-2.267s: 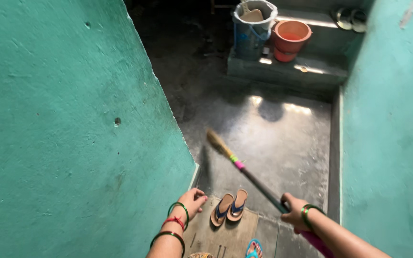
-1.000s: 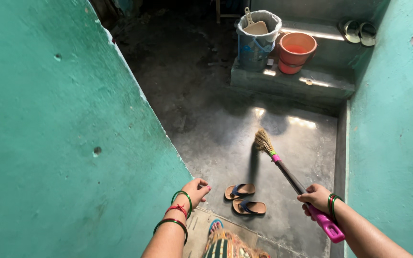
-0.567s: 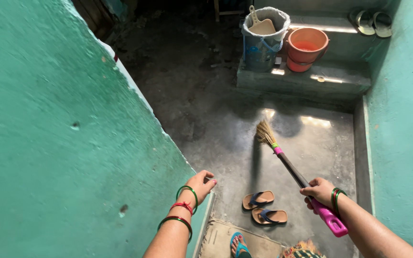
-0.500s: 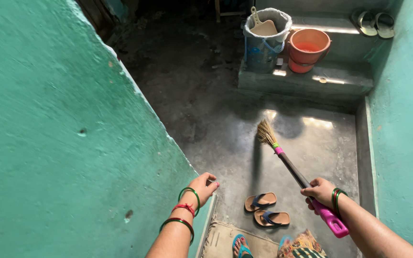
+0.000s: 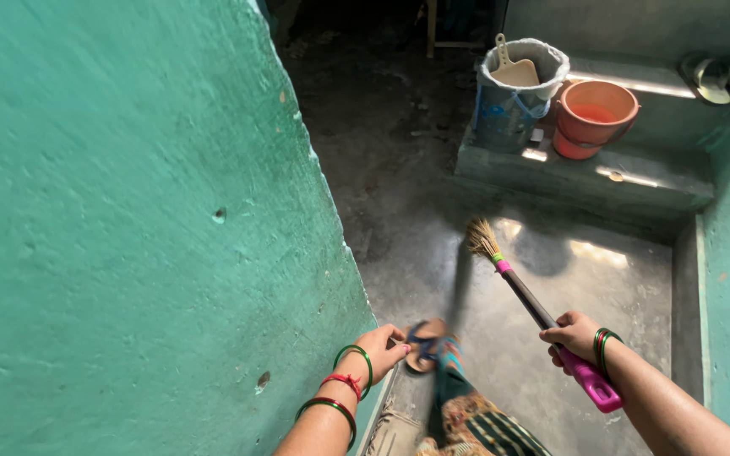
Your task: The person sweeps a narrow corridor and a landing using a broom, gathering debris along the walls.
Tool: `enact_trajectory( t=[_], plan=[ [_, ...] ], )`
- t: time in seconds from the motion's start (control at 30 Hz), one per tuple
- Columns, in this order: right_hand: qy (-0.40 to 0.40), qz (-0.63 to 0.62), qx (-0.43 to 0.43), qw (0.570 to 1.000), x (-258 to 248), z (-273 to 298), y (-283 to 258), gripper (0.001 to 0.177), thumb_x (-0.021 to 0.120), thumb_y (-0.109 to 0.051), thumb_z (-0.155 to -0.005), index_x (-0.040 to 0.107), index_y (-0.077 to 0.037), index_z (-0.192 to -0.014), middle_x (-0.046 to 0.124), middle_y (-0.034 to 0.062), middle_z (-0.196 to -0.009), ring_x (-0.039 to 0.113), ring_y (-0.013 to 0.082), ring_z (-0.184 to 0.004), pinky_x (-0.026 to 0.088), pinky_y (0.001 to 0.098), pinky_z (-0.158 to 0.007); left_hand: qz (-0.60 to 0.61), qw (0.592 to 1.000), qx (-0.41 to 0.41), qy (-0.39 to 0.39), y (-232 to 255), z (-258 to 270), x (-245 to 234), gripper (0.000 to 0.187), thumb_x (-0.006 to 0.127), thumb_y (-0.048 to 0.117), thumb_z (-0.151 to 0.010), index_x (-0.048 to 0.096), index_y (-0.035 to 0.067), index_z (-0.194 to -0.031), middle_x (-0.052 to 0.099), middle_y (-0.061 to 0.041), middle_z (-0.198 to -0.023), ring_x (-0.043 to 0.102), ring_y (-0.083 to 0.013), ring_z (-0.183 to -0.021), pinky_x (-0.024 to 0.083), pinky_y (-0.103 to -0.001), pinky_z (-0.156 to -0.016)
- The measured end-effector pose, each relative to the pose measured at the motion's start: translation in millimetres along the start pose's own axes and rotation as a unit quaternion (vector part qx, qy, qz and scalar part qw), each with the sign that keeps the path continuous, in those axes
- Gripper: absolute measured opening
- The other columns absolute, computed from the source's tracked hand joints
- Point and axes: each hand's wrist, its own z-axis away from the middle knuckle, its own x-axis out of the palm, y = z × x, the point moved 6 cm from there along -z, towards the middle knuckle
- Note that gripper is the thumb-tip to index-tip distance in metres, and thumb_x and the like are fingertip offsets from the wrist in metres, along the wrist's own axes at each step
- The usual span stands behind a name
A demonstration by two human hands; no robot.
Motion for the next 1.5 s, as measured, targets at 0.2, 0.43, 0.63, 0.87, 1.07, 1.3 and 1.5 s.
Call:
enact_trajectory(
  t=[0.2, 0.43, 0.63, 0.87, 1.07, 1.3, 1.5],
  plan=[
    [-0.020, -0.016, -0.012, 1.000, 18.4, -16.5, 1.9, 0.055, 0.079, -0.015, -0.083, 0.050, 0.001, -0.127, 0.068, 0.0211, -0.080, 0.068, 0.0311, -0.058, 0.054, 0.0454, -0.047, -0.002, 1.000, 0.018, 0.010, -3.3, -14.5, -2.0, 0.040, 0.070, 0.037, -0.089, 0.068, 0.010, -0.118, 0.073, -0.015, -0.114, 0.069, -0.0268, -0.107, 0.054, -0.039, -0.092],
    [-0.057, 0.056, 0.017, 0.997, 43.6, 28.5, -12.4, 0.061, 0.078, -0.017, -0.087, 0.046, -0.006, -0.138, 0.071, 0.0204, -0.082, 0.068, 0.0304, -0.058, 0.054, 0.0451, -0.046, 0.003, 1.000, 0.018, -0.018, -4.6, -23.9, 11.1, 0.042, 0.071, 0.038, -0.090, 0.067, 0.009, -0.120, 0.075, -0.013, -0.111, 0.071, -0.0237, -0.097, 0.055, -0.038, -0.088],
    [-0.129, 0.051, 0.079, 0.987, 75.2, 59.9, 39.7, 0.061, 0.076, -0.018, -0.090, 0.045, -0.005, -0.141, 0.072, 0.0203, -0.082, 0.068, 0.0297, -0.058, 0.053, 0.0444, -0.046, 0.032, 0.995, -0.052, -0.074, -15.7, -10.8, 30.3, 0.041, 0.069, 0.035, -0.090, 0.066, 0.009, -0.122, 0.076, -0.011, -0.106, 0.073, -0.0204, -0.083, 0.057, -0.035, -0.080],
    [-0.077, -0.043, 0.130, 0.987, 31.8, 66.9, 166.2, 0.055, 0.077, -0.015, -0.089, 0.051, -0.002, -0.136, 0.070, 0.0223, -0.082, 0.066, 0.0319, -0.057, 0.050, 0.0458, -0.045, 0.058, 0.994, -0.049, -0.077, -25.1, 8.2, 71.9, 0.042, 0.070, 0.033, -0.090, 0.064, 0.009, -0.124, 0.076, -0.011, -0.103, 0.074, -0.0198, -0.077, 0.059, -0.033, -0.073],
    [0.036, 0.074, 0.047, 0.995, 35.3, 117.9, 226.9, 0.056, 0.077, -0.010, -0.083, 0.048, 0.004, -0.128, 0.067, 0.0180, -0.078, 0.070, 0.0273, -0.054, 0.059, 0.0420, -0.045, 0.075, 0.994, -0.049, -0.066, -29.2, 78.3, 136.3, 0.042, 0.069, 0.032, -0.092, 0.064, 0.008, -0.125, 0.077, -0.011, -0.104, 0.075, -0.0179, -0.079, 0.059, -0.033, -0.074],
    [-0.033, 0.055, 0.065, 0.996, 65.2, 290.5, 320.1, 0.067, 0.076, -0.009, -0.080, 0.044, -0.011, -0.139, 0.067, 0.0149, -0.078, 0.067, 0.0271, -0.054, 0.054, 0.0438, -0.047, 0.091, 0.989, -0.055, -0.103, -48.0, 206.7, 240.5, 0.043, 0.069, 0.032, -0.091, 0.064, 0.005, -0.123, 0.077, -0.014, -0.103, 0.073, -0.0199, -0.077, 0.060, -0.036, -0.075],
    [-0.086, 0.000, 0.126, 0.988, 83.6, 357.9, 423.0, 0.047, 0.076, -0.007, -0.082, 0.055, -0.004, -0.124, 0.064, 0.0138, -0.075, 0.067, 0.0270, -0.057, 0.052, 0.0430, -0.046, 0.034, 0.990, -0.034, -0.129, -39.4, 288.8, 259.6, 0.044, 0.070, 0.035, -0.091, 0.064, 0.007, -0.124, 0.077, -0.014, -0.106, 0.075, -0.0196, -0.079, 0.060, -0.035, -0.077]
  ],
)
